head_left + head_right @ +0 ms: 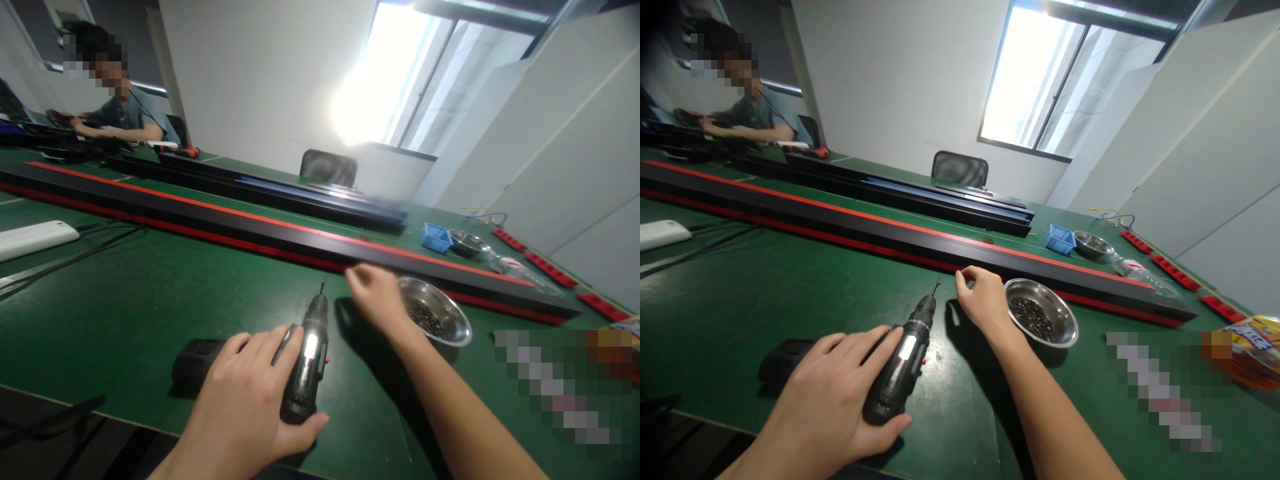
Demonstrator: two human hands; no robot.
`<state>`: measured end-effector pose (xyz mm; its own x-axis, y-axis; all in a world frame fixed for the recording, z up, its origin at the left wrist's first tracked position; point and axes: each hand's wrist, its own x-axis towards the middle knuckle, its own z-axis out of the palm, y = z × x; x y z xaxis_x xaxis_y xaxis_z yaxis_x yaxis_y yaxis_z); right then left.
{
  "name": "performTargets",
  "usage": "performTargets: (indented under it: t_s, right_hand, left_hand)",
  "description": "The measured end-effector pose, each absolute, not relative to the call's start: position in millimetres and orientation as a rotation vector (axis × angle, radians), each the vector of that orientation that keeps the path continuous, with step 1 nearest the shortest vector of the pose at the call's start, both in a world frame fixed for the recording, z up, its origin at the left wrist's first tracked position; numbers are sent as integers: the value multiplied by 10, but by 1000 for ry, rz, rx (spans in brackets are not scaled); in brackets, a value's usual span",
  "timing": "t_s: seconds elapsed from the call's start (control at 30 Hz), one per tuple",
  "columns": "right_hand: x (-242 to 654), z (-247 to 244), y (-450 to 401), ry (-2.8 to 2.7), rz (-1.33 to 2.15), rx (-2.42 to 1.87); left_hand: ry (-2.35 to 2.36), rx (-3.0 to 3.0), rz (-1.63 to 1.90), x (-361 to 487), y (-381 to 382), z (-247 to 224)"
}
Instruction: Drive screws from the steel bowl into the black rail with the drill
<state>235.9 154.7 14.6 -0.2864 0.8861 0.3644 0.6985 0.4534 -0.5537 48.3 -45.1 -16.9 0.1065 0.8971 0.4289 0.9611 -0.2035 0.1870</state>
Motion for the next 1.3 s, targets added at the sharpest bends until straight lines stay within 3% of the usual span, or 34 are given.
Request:
performTargets:
  t_s: [0.2, 0.5, 0.97, 1.17, 1.3]
  right_hand:
    - [2945, 461, 1640, -2039, -97, -1865]
    - [3533, 151, 1933, -2104, 83, -2206]
    - [2937, 429, 1658, -2014, 122, -1665]
    - [2553, 160, 1515, -2135, 443, -1231]
    - [2345, -116, 1511, -2174, 447, -1145]
  left_hand:
    - [-1899, -2243, -588, 444, -182, -81]
    - [-1841, -2257, -552, 374, -103, -83]
    - [-1856, -2225, -512, 399, -52, -66]
    - [-1853, -2228, -543, 403, -51, -55]
    - [-1855, -2215, -578, 408, -80, -67]
